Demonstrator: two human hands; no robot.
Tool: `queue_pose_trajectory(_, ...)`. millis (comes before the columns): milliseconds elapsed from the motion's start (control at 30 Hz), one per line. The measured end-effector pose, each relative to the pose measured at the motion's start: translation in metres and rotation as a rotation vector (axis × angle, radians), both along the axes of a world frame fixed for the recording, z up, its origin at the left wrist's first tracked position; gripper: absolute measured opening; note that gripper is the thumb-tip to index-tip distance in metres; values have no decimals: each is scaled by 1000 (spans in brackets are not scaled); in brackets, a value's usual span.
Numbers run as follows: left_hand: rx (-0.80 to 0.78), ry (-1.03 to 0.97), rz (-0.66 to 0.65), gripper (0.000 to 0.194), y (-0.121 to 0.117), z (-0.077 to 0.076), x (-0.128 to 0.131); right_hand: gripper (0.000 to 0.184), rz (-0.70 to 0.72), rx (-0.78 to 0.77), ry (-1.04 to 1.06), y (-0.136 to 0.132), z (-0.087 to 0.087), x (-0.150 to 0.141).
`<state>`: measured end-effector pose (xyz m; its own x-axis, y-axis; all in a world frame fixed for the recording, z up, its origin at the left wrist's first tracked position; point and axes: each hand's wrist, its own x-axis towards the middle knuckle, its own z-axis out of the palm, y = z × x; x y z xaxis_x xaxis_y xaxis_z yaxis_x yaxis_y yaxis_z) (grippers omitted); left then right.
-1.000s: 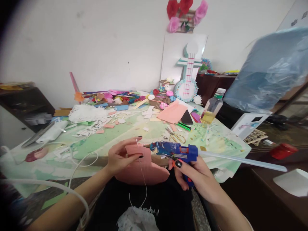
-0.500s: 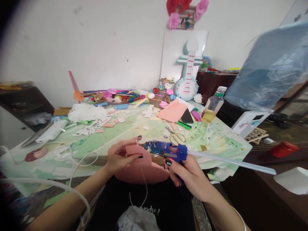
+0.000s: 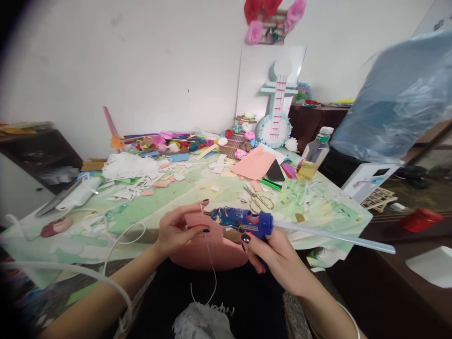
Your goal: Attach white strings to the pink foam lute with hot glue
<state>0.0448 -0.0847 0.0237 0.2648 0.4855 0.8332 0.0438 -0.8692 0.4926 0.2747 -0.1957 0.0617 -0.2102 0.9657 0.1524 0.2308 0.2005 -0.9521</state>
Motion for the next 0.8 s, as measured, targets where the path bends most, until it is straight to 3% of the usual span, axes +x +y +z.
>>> queue_pose_trajectory(800,4,18,-11,40,-1,2,-1,50,-12,-10,-8,0,0,-1)
